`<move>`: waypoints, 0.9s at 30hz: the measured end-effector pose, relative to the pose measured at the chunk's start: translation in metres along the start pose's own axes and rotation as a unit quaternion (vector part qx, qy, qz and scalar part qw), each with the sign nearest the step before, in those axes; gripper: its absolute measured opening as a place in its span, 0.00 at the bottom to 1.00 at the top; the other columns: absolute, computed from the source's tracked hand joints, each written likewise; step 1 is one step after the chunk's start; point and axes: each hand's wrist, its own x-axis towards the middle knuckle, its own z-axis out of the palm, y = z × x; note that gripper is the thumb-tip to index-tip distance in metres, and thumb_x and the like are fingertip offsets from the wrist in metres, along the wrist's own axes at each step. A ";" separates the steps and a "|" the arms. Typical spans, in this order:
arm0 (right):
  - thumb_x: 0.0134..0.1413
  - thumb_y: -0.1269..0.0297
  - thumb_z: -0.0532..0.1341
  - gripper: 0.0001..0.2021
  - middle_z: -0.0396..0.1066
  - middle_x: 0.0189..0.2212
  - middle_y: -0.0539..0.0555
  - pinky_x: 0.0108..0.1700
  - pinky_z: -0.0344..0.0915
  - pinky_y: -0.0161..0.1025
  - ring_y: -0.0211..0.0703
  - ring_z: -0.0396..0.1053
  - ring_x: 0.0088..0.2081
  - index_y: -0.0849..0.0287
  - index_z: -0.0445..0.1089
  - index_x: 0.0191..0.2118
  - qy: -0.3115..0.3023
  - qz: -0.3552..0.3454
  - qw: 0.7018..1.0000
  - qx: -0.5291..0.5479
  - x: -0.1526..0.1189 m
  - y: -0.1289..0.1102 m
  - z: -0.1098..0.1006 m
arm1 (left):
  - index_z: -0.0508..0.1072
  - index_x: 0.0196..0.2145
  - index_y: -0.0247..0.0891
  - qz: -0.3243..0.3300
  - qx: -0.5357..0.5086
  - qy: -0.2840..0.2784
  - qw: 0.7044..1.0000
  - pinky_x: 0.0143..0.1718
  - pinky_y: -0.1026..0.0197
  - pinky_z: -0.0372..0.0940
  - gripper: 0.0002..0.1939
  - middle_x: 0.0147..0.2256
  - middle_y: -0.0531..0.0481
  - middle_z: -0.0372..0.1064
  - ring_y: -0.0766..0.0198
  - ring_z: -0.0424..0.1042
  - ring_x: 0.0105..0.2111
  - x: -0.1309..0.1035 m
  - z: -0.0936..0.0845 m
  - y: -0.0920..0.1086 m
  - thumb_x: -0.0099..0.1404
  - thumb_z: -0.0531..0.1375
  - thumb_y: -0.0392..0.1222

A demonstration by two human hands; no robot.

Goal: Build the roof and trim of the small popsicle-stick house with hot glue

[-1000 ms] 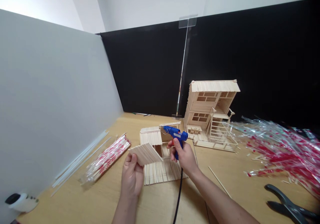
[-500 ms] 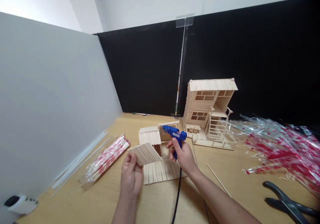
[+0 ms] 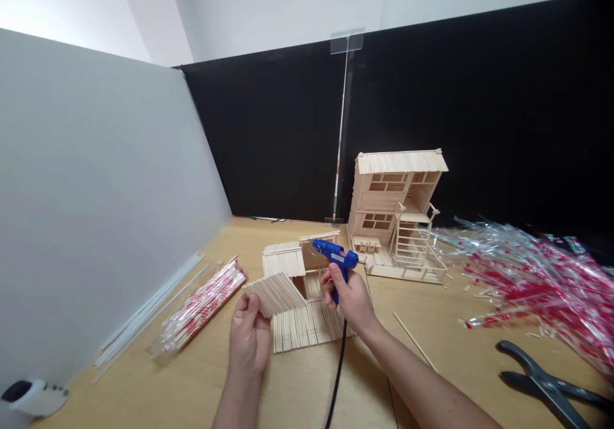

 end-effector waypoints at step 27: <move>0.56 0.38 0.57 0.25 0.65 0.14 0.48 0.17 0.55 0.32 0.36 0.62 0.15 0.58 0.66 0.28 0.042 -0.021 0.999 0.008 0.001 0.012 -0.009 | 0.77 0.40 0.38 0.001 0.004 0.004 1.000 0.38 0.65 0.72 0.23 0.36 0.49 0.79 0.63 0.78 0.35 0.002 -0.001 -0.002 0.45 0.76 0.40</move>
